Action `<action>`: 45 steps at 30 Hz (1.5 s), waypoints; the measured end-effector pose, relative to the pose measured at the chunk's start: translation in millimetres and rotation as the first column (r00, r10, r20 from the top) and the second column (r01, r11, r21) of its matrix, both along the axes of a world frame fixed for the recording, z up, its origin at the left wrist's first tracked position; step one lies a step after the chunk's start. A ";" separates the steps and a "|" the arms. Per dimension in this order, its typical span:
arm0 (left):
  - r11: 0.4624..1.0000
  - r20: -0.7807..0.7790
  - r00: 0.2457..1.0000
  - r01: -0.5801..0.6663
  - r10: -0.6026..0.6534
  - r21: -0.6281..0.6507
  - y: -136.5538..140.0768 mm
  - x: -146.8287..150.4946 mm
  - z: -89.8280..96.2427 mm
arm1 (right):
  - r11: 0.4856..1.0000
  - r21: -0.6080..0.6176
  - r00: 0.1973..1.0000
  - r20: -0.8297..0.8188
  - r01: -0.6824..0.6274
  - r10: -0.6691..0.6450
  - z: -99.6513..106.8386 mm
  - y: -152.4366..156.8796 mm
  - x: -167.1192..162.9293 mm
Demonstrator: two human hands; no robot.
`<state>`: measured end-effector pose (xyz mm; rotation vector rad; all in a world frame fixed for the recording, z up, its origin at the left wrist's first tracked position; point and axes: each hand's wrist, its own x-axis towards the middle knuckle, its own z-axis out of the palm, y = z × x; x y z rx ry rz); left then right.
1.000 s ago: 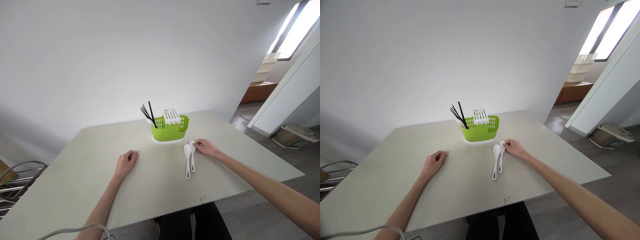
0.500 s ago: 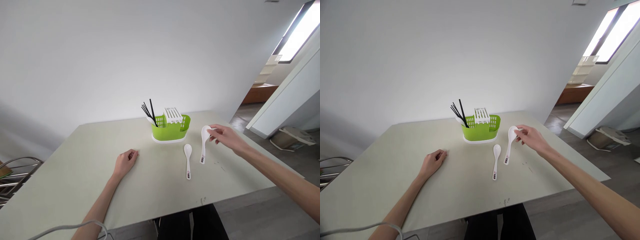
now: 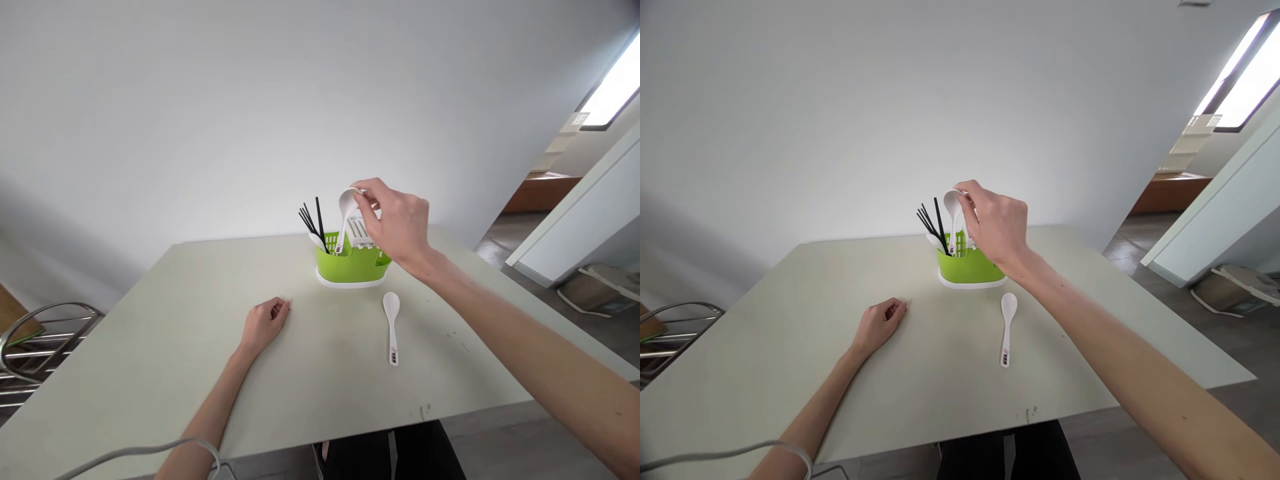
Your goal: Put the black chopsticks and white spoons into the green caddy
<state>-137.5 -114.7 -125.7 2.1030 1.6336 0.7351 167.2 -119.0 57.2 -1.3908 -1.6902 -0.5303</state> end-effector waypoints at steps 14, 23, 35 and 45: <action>0.999 -0.018 1.000 0.018 -0.019 -0.028 -0.5 -3.0 -0.1 | 0.998 -0.063 0.883 0.470 0.025 0.008 -80.3 38.5 -33.4; 0.999 -0.013 1.000 0.022 -0.022 -0.023 -0.8 -2.4 1.9 | 0.990 -0.138 0.835 0.546 0.000 0.075 -81.8 36.2 -40.1; 1.000 -0.012 1.000 0.021 -0.021 -0.013 1.5 -2.9 -0.6 | 0.929 -0.202 0.853 0.374 -0.309 0.364 -79.3 -24.1 42.7; 1.000 -0.050 0.999 -0.013 0.013 0.007 3.9 -0.4 3.6 | 0.621 -0.781 0.993 -0.111 -0.060 -0.043 -160.1 -47.8 103.2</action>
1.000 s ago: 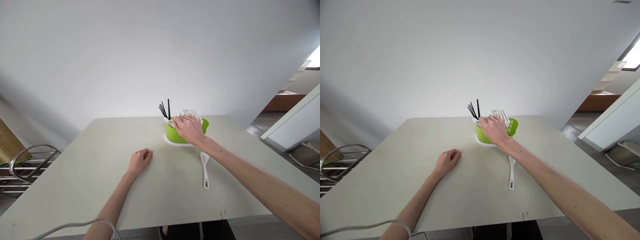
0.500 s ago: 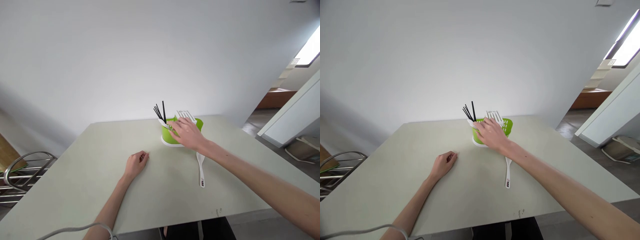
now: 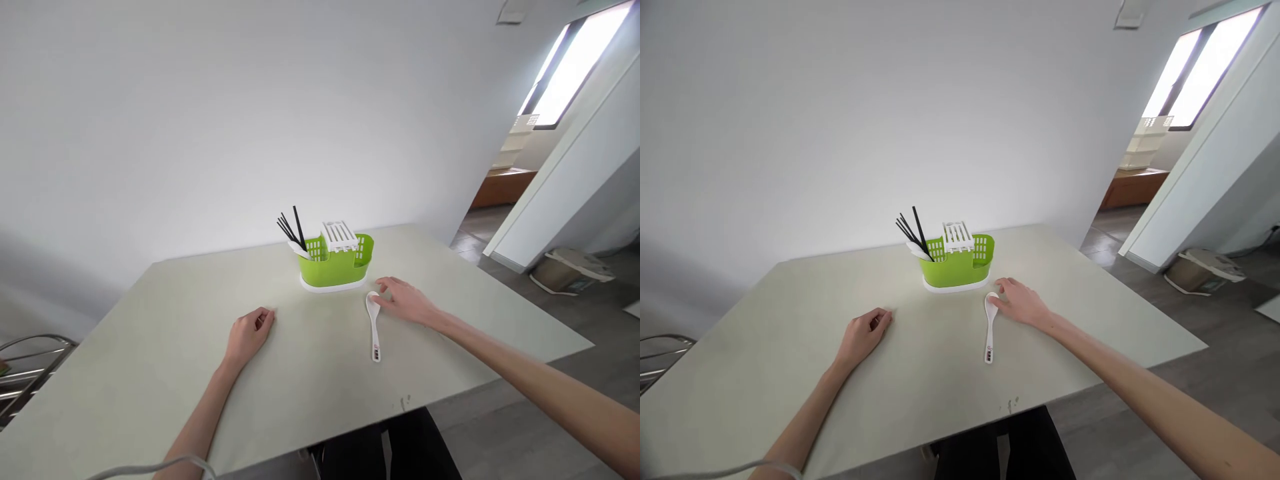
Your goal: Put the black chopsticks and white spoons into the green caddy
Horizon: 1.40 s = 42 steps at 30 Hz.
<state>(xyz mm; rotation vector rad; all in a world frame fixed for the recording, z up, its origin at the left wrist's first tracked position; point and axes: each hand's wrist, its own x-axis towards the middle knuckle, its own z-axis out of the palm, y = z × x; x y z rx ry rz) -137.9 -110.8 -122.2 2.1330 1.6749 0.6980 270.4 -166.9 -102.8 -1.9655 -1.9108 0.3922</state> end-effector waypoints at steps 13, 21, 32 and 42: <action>1.000 0.006 1.000 -0.015 0.015 0.000 -5.2 1.3 4.8 | 0.992 0.099 0.949 -0.300 -0.073 0.099 61.4 0.7 -59.3; 1.000 -0.008 1.000 -0.004 0.004 0.018 -6.8 2.2 5.1 | 0.613 0.789 0.982 -0.076 -0.046 0.171 146.0 21.4 -80.8; 1.000 0.019 1.000 0.016 -0.016 0.004 -4.0 -2.4 -3.8 | 0.569 0.760 0.940 0.333 -0.314 0.075 86.6 77.4 -102.8; 1.000 0.020 1.000 0.022 -0.022 0.005 -5.3 -1.5 -2.4 | 0.547 0.700 0.875 0.465 -0.459 0.139 57.3 76.2 -103.7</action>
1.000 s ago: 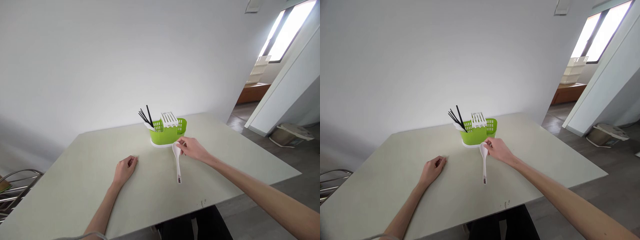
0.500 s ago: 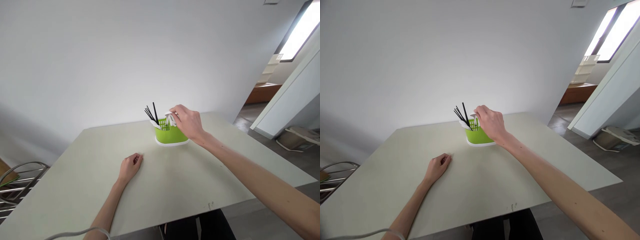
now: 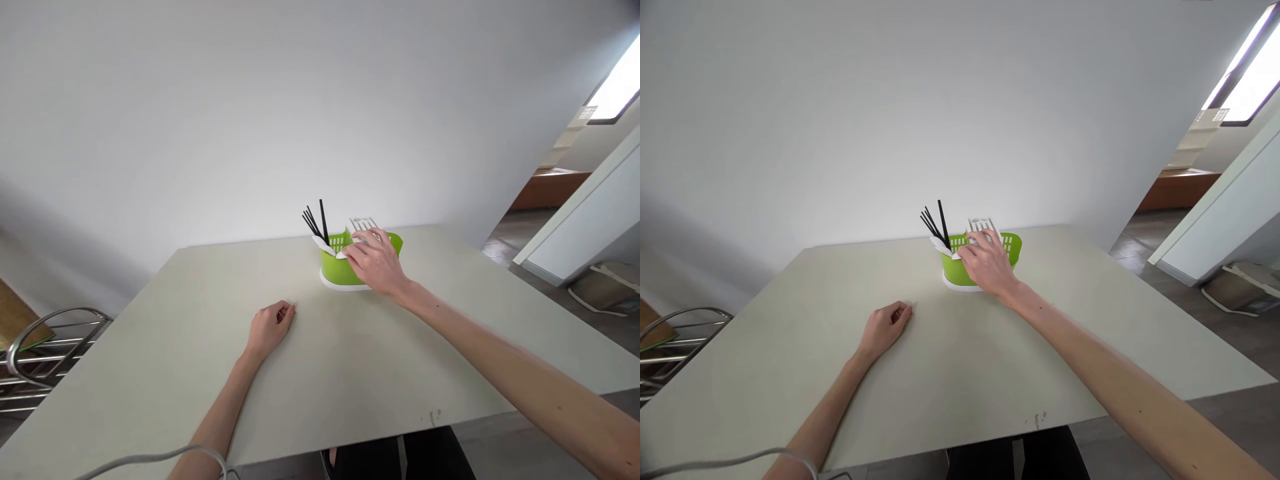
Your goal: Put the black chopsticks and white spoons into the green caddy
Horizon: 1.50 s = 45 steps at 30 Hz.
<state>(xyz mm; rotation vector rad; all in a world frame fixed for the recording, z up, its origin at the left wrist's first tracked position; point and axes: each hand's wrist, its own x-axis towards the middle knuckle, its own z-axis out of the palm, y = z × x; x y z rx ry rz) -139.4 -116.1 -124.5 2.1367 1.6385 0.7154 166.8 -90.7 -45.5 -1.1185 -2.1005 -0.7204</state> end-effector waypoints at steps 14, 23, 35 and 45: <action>1.000 0.009 1.000 -0.003 0.003 -0.008 0.2 0.5 1.0 | 0.992 -0.120 0.998 -0.040 0.040 -0.046 -3.8 -19.2 12.5; 1.000 -0.004 1.000 -0.019 0.019 0.003 1.1 1.2 0.6 | 0.975 -0.189 0.991 -0.044 0.120 -0.130 -17.0 -13.8 19.4; 0.999 -0.011 0.999 -0.034 0.034 -0.018 -1.4 3.8 6.0 | 0.975 -0.171 0.987 -0.058 0.139 -0.150 -17.9 -10.7 31.6; 0.999 0.003 0.999 -0.034 0.034 -0.042 -2.5 5.5 7.9 | 0.946 -0.194 0.965 0.024 0.260 -0.260 -18.2 7.6 89.3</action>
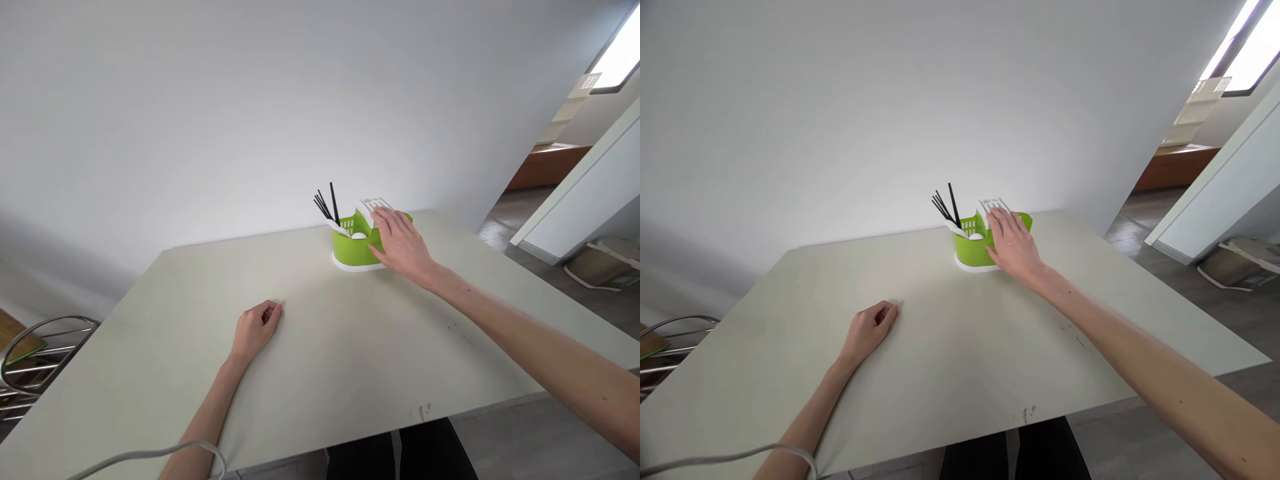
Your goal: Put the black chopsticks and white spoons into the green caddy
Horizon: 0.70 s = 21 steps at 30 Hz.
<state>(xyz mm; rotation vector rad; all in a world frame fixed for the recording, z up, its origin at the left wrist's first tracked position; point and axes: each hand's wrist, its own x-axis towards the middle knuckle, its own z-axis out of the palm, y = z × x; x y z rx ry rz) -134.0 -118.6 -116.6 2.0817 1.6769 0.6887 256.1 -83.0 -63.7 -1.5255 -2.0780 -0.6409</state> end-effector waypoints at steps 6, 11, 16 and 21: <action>1.000 0.000 1.000 0.005 -0.005 0.009 0.4 -2.3 -3.1 | 0.998 -0.022 0.998 -0.001 0.056 -0.056 -2.3 14.1 45.0; 1.000 0.000 1.000 -0.002 0.002 0.010 1.5 -3.3 -5.4 | 0.992 -0.072 0.994 -0.025 0.106 -0.108 -6.9 27.7 87.7; 1.000 -0.003 1.000 0.000 0.000 0.022 1.6 -2.0 -4.6 | 0.978 -0.133 0.985 -0.044 0.159 -0.166 -12.5 37.7 121.3; 1.000 -0.003 1.000 0.001 -0.001 0.019 1.9 -1.6 -3.9 | 0.964 -0.177 0.977 -0.047 0.196 -0.207 -13.7 43.3 136.4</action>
